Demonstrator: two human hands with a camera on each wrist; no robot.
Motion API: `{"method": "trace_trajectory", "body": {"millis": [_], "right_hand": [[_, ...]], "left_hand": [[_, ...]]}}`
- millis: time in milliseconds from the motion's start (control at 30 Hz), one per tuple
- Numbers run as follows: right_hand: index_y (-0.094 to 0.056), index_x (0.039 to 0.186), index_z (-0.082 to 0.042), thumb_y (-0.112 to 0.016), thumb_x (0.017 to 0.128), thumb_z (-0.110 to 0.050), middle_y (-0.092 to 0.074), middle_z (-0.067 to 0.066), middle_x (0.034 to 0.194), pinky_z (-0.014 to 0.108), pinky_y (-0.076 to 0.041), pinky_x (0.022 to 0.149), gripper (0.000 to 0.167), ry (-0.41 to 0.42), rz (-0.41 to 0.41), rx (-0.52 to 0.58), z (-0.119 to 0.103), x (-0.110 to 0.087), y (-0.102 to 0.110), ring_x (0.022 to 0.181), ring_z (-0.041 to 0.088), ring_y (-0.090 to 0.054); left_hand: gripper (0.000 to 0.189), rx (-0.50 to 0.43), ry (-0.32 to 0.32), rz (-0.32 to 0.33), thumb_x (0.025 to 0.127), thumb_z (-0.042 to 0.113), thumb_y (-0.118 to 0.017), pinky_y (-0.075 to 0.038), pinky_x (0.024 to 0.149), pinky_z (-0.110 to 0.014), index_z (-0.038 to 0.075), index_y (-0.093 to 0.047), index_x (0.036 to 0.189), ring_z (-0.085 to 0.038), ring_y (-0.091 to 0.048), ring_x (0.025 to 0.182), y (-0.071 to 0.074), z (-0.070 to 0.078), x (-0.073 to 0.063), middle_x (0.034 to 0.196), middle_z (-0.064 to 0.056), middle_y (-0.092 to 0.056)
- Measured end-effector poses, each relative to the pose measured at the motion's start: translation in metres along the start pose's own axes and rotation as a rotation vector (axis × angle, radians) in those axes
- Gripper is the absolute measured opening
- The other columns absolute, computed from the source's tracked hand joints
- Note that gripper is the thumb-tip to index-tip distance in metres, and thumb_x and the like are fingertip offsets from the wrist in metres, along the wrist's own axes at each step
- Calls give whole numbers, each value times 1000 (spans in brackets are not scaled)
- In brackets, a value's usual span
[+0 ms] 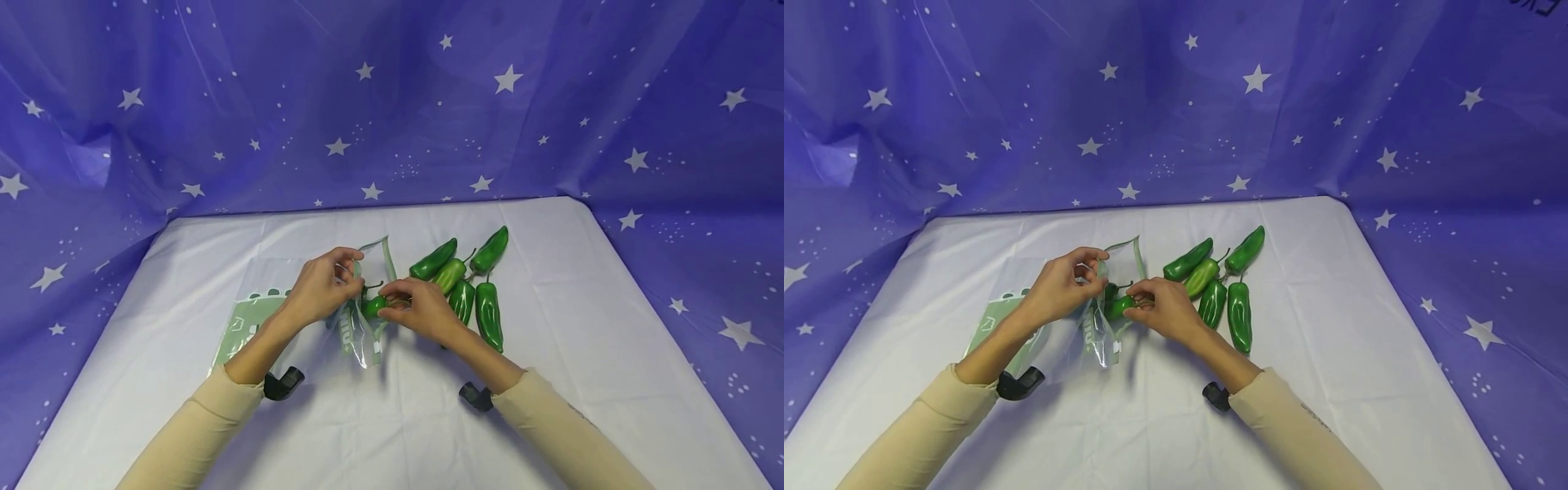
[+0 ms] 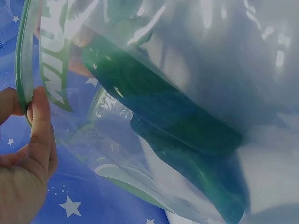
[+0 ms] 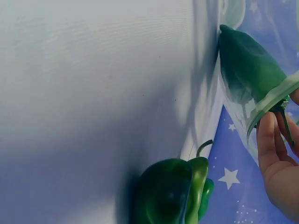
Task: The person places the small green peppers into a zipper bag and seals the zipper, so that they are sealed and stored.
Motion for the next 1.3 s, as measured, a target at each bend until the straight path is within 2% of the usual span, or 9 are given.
{"method": "trace_trajectory", "body": {"millis": [300,667,967,1133,1300], "right_hand": [[-72,106,-8,-79,78,-16,-71,1,97,23,-51,71,30,-55,-34,6,4,0,-4,81,10,-67],[-72,105,-10,-78,78,-13,-70,1,99,30,-52,75,27,-16,-37,-38,-1,0,-2,84,13,-65],[-72,104,-11,-75,81,-13,-71,-1,98,26,-50,76,23,20,-54,-72,-4,3,-5,85,10,-66],[-72,105,-11,-73,83,-12,-71,0,100,30,-50,82,22,45,-23,-103,-9,0,2,93,15,-66],[-72,101,-11,-71,84,-11,-71,-1,99,34,-51,80,17,38,53,-83,-8,-7,24,92,18,-66]], "left_hand": [[36,-2,0,4,80,9,-68,-47,63,-30,5,-61,115,-13,-62,73,1,1,-1,86,-3,-61],[35,-3,-8,9,80,7,-68,-47,66,-30,4,-61,115,-14,-62,75,3,1,-2,88,-5,-60],[35,1,-15,7,80,8,-68,-46,65,-30,4,-61,115,-14,-61,74,2,3,-1,87,-4,-60],[35,2,-14,7,80,7,-68,-46,65,-31,4,-61,114,-14,-61,74,2,3,-2,87,-4,-59],[35,-4,-14,4,80,7,-67,-46,65,-30,4,-61,115,-14,-61,74,2,3,-3,87,-4,-59]]}}
Point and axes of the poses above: each hand's wrist, its own x-axis towards the middle knuckle, its own y-axis out of the back of the hand, z = x × y, the point moved 9 cm from there along x, towards the middle knuckle
